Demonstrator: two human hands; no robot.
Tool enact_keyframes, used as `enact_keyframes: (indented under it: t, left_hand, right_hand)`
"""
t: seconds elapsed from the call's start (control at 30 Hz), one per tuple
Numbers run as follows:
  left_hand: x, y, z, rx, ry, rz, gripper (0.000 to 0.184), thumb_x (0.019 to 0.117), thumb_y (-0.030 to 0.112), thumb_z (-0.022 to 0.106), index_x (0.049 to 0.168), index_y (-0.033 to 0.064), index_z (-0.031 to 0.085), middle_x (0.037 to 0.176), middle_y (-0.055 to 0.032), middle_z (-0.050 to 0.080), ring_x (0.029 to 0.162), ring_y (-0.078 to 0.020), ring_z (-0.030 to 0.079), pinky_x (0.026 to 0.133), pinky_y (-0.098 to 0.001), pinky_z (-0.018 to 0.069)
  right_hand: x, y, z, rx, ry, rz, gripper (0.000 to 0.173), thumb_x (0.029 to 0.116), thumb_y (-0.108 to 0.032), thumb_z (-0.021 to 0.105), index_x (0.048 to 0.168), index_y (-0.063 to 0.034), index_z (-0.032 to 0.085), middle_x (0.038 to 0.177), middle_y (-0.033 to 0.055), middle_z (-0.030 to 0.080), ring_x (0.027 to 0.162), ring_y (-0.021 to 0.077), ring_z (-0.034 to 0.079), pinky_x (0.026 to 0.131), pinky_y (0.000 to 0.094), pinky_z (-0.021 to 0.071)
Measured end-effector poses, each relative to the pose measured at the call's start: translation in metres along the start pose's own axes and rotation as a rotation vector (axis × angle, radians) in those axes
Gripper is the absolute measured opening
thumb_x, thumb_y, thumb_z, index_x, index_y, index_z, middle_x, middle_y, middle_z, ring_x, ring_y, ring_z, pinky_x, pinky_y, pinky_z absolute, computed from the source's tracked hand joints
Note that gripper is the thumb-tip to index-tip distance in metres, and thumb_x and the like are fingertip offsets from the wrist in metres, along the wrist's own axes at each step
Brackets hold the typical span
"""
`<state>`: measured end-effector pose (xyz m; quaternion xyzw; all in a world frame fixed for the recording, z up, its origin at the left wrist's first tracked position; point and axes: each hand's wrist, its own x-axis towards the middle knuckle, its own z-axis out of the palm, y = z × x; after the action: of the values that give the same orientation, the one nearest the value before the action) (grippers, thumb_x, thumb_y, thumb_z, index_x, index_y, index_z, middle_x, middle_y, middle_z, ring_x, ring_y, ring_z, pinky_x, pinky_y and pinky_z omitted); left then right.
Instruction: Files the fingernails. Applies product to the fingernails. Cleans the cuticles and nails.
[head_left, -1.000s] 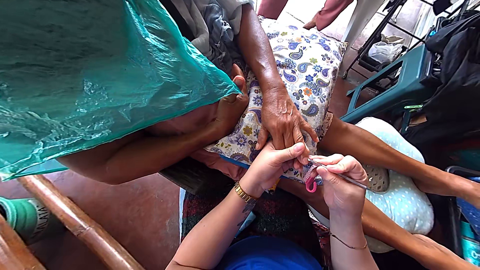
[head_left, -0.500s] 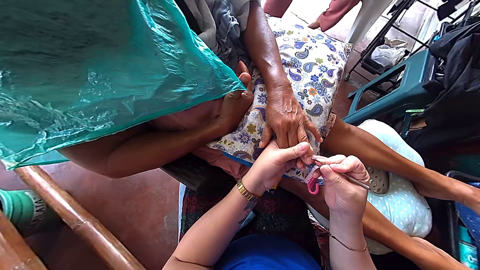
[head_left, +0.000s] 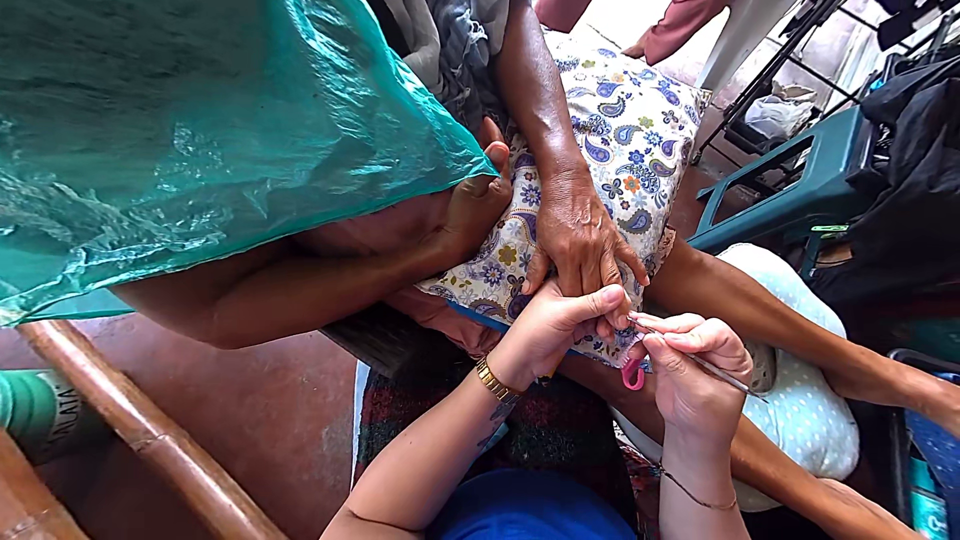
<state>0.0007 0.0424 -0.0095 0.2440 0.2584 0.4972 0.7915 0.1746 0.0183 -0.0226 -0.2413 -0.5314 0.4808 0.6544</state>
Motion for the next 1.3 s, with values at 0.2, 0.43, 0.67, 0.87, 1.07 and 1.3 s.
enact_keyframes:
  t: [0.2, 0.43, 0.67, 0.87, 1.07, 1.3]
  left_hand:
    - [-0.0004, 0.0007, 0.0011, 0.019, 0.008, 0.004, 0.017, 0.0995, 0.002, 0.054, 0.087, 0.0017, 0.066, 0.071, -0.0058, 0.066, 0.064, -0.0093, 0.066, 0.068, -0.0224, 0.058]
    - [-0.0003, 0.0001, 0.0011, 0.022, 0.003, 0.014, 0.019, 0.0998, 0.002, 0.054, 0.085, 0.0017, 0.066, 0.07, -0.0052, 0.066, 0.062, -0.0085, 0.064, 0.067, -0.0215, 0.0574]
    - [-0.0002, 0.0009, 0.0016, 0.036, 0.008, 0.016, 0.018, 0.0999, 0.002, 0.054, 0.086, 0.001, 0.066, 0.07, -0.0055, 0.066, 0.062, -0.0084, 0.065, 0.066, -0.0214, 0.0574]
    - [0.0001, 0.0006, 0.0011, 0.039, 0.002, 0.022, 0.017, 0.0995, 0.002, 0.055, 0.086, 0.001, 0.066, 0.07, -0.0059, 0.066, 0.062, -0.0088, 0.064, 0.066, -0.0219, 0.0574]
    - [-0.0004, 0.0017, 0.002, 0.041, 0.013, 0.015, 0.017, 0.1002, 0.001, 0.054, 0.087, 0.0007, 0.066, 0.07, -0.0058, 0.066, 0.062, -0.0085, 0.064, 0.066, -0.0214, 0.0574]
    - [-0.0001, 0.0029, 0.003, 0.041, 0.023, 0.004, 0.018, 0.1006, 0.002, 0.054, 0.086, 0.0006, 0.065, 0.068, -0.0057, 0.066, 0.061, -0.0085, 0.064, 0.065, -0.0213, 0.0574]
  right_hand:
    - [-0.0011, -0.0033, 0.0065, -0.15, -0.017, -0.083, 0.022, 0.0856, 0.009, 0.074, 0.097, -0.0101, 0.075, 0.103, 0.0078, 0.077, 0.092, 0.0194, 0.077, 0.076, 0.0302, 0.066]
    - [0.0018, -0.0066, 0.0032, -0.214, -0.068, -0.098, 0.023, 0.0857, 0.007, 0.074, 0.097, -0.0124, 0.076, 0.102, 0.0058, 0.077, 0.098, 0.0206, 0.076, 0.081, 0.032, 0.0658]
    - [0.0032, -0.0071, 0.0003, -0.237, -0.096, -0.107, 0.023, 0.0856, 0.007, 0.075, 0.098, -0.013, 0.075, 0.102, 0.0053, 0.076, 0.097, 0.0208, 0.076, 0.081, 0.0326, 0.066]
    - [0.0038, -0.0094, -0.0021, -0.231, -0.113, -0.095, 0.023, 0.0856, 0.007, 0.074, 0.098, -0.0121, 0.076, 0.103, 0.007, 0.077, 0.097, 0.0221, 0.077, 0.08, 0.0329, 0.0662]
    - [0.0035, -0.0086, 0.0001, -0.25, -0.091, -0.103, 0.022, 0.085, 0.008, 0.075, 0.096, -0.0112, 0.076, 0.102, 0.0072, 0.077, 0.095, 0.0209, 0.077, 0.078, 0.0317, 0.0662]
    - [0.0028, -0.0073, 0.001, -0.288, -0.088, -0.13, 0.022, 0.0854, 0.007, 0.074, 0.096, -0.0123, 0.075, 0.102, 0.0056, 0.077, 0.097, 0.0206, 0.076, 0.081, 0.0319, 0.0657]
